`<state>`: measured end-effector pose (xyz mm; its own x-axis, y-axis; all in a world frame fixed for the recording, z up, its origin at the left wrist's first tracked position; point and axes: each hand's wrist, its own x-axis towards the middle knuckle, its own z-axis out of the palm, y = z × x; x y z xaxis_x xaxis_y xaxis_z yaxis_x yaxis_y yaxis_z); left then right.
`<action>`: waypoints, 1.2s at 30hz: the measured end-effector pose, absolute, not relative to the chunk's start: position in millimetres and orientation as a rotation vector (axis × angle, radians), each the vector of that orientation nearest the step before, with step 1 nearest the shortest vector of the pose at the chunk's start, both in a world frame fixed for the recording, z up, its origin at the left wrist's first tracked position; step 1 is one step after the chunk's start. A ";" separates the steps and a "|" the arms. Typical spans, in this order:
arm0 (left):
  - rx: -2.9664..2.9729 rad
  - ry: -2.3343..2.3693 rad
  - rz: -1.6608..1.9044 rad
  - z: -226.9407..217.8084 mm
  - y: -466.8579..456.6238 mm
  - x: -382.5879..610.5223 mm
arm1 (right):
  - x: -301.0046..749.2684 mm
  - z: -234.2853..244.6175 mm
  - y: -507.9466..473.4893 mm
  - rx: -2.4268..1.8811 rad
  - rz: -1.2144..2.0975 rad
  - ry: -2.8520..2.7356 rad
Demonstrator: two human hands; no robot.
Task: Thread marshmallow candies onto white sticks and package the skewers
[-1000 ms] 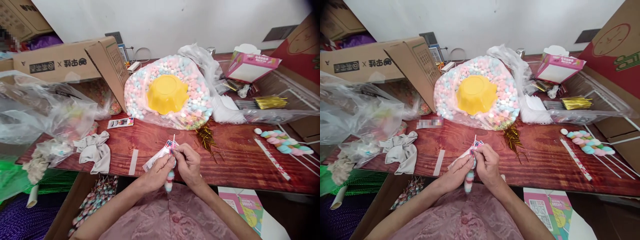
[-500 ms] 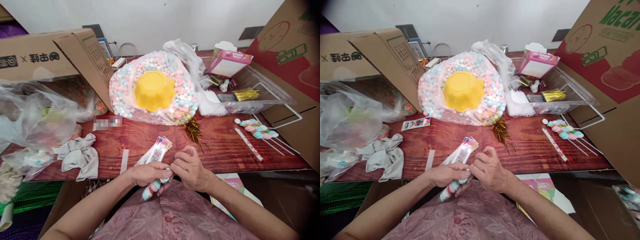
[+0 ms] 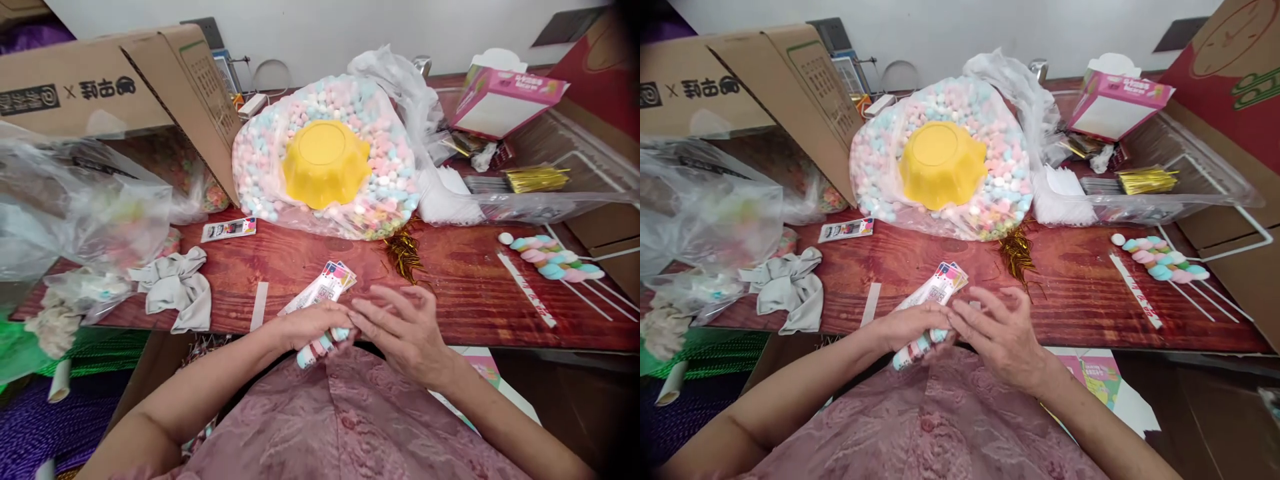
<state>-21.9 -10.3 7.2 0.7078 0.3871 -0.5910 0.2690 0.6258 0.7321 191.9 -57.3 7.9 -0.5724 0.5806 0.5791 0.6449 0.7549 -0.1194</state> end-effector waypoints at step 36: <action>1.653 1.103 0.658 -5.5 4.5 -18.3 | 162.4 -0.2 -23.8 -1.166 0.358 -1.775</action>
